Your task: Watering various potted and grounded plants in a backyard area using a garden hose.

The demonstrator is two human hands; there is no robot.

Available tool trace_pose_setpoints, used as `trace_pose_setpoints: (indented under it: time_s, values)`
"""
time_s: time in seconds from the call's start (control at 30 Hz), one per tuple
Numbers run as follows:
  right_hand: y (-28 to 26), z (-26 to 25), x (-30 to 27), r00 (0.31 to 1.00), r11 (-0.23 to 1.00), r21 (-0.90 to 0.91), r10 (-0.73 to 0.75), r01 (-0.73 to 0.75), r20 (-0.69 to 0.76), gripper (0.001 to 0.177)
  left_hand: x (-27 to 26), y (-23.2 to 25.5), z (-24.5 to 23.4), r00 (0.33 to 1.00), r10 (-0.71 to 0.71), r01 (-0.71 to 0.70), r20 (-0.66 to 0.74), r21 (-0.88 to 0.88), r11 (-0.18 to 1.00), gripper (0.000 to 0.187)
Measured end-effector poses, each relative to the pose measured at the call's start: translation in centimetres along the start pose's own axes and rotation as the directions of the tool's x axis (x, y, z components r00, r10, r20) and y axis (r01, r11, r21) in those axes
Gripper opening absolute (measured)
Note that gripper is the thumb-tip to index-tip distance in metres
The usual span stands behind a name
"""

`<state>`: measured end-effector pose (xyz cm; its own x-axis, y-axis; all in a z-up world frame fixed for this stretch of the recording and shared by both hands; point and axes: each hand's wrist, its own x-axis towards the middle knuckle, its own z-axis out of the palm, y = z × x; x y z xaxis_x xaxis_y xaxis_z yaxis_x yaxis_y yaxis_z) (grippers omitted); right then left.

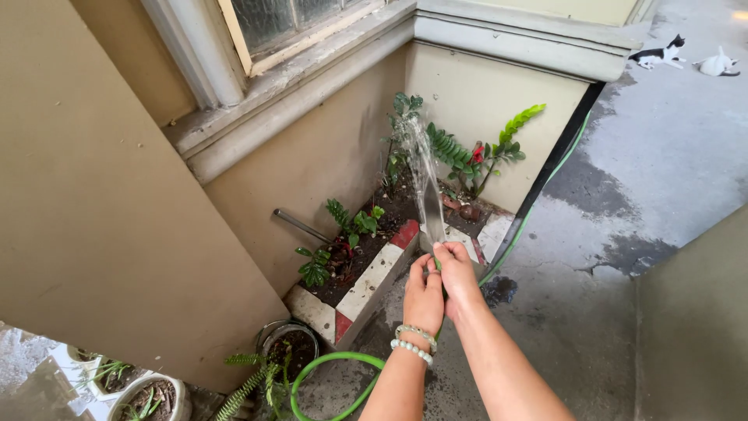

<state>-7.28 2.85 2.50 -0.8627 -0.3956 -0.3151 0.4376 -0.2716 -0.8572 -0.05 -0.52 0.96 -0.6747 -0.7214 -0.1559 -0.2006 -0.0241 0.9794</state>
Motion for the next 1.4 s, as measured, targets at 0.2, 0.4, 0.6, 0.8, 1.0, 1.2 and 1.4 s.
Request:
trace_pose_setpoints:
  time_s: [0.2,0.4,0.6,0.8,1.0,1.2,1.4]
  values:
    - [0.4,0.2,1.5,0.999,0.998,0.047,-0.04,0.039,0.027,0.014,0.0,1.2,-0.4,1.0,0.014,-0.014,-0.017,0.008,1.0,0.044]
    - [-0.3,1.4,1.1,0.997,0.997,0.032,-0.071,0.07,0.034,0.014,-0.1,2.2,-0.9,0.999,0.002,-0.005,-0.04,-0.067,0.998,0.04]
    - [-1.4,2.5,-0.4,0.995,0.996,0.043,-0.079,0.076,0.064,0.014,-0.4,2.5,-1.3,0.999,0.005,-0.01,-0.033,-0.14,0.99,0.037]
    - [-1.7,2.5,-2.1,0.997,0.999,0.037,-0.04,0.038,0.069,0.014,-0.8,2.0,-1.2,1.0,-0.023,0.019,-0.015,-0.202,0.979,0.037]
    - [0.7,0.6,-0.7,0.998,0.998,0.063,-0.02,0.017,0.054,0.014,-0.6,0.2,-0.5,0.997,-0.072,0.077,0.029,-0.244,0.967,0.034]
    - [1.0,-0.4,-0.1,0.998,0.995,-0.081,0.063,-0.062,0.012,0.015,0.5,-2.4,0.8,0.997,-0.08,0.08,0.01,-0.195,0.978,0.033]
    - [1.4,-2.3,2.6,0.98,0.975,-0.101,0.199,-0.197,0.003,0.016,2.9,-4.8,3.0,0.991,-0.132,0.132,0.004,-0.07,0.989,0.038]
